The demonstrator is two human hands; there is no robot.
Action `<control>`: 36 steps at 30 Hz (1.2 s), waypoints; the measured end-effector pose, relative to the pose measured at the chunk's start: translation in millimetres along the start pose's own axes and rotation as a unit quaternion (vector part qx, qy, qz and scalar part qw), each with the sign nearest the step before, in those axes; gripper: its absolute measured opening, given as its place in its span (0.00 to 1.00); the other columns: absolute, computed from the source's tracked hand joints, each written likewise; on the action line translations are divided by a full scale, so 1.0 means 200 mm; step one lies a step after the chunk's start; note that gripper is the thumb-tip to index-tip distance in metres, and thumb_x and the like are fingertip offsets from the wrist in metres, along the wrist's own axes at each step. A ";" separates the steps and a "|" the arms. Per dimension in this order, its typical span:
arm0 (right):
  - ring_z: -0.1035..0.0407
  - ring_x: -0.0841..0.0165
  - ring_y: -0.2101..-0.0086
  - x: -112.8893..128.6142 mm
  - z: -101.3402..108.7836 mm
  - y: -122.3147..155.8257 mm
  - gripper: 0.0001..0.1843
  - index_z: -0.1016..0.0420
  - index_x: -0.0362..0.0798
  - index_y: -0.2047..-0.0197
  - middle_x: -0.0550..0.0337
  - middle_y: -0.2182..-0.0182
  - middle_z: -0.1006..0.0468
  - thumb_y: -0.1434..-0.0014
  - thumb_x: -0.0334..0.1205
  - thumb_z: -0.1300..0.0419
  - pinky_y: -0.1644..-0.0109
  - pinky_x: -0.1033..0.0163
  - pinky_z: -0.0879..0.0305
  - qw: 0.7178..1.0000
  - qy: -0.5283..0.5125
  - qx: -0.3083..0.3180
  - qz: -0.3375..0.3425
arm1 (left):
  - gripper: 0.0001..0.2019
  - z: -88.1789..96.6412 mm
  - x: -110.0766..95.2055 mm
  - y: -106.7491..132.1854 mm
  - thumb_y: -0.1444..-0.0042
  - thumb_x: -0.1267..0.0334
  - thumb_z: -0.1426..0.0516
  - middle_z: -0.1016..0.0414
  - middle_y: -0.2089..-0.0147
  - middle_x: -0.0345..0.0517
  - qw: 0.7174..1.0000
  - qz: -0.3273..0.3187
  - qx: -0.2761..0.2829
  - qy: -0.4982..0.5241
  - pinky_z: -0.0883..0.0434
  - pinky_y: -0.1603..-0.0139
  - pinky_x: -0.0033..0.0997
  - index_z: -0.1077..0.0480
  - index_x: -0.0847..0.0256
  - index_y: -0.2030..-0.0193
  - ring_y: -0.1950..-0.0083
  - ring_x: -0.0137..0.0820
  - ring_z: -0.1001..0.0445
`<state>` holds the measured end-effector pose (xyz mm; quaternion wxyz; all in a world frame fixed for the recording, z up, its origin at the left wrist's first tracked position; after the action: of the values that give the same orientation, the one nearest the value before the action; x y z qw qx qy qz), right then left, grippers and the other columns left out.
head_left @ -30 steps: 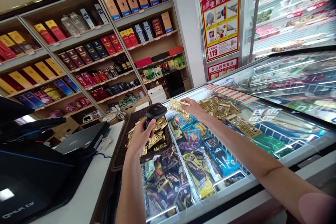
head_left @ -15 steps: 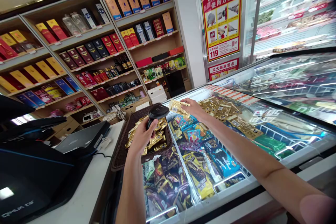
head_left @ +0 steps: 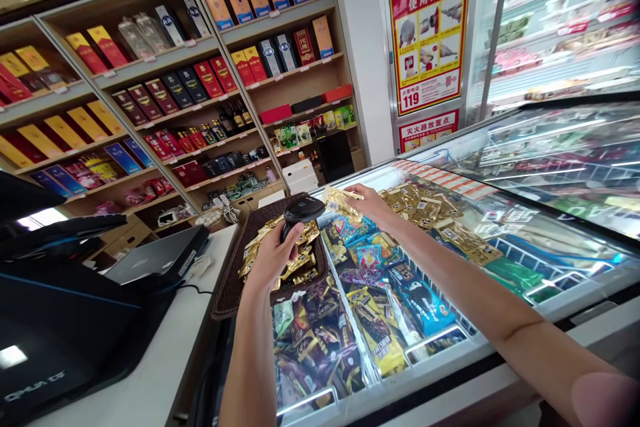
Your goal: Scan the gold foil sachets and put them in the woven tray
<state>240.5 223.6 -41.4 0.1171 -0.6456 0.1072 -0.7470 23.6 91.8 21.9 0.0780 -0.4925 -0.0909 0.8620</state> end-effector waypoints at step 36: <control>0.30 0.56 0.46 -0.39 0.20 0.07 0.27 0.24 0.47 0.45 0.48 0.47 0.23 0.50 0.27 0.37 0.46 0.61 0.35 0.834 0.500 0.232 -0.019 | 0.25 -0.17 0.13 -0.12 0.49 0.36 0.41 0.37 0.75 0.35 0.992 0.025 0.019 0.125 0.42 0.80 0.23 0.36 0.60 0.71 0.80 0.22 0.38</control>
<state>291.0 234.6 -114.1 0.1797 -0.1402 -0.0375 -0.9729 41.1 124.0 -10.5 0.0769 -0.5968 -0.0517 0.7970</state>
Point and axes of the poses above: each hand's wrist, its own y-axis away from the middle knuckle, its own z-axis out of the back of the hand, x = y × z, the point moved 9 cm from there along -y, towards the middle knuckle
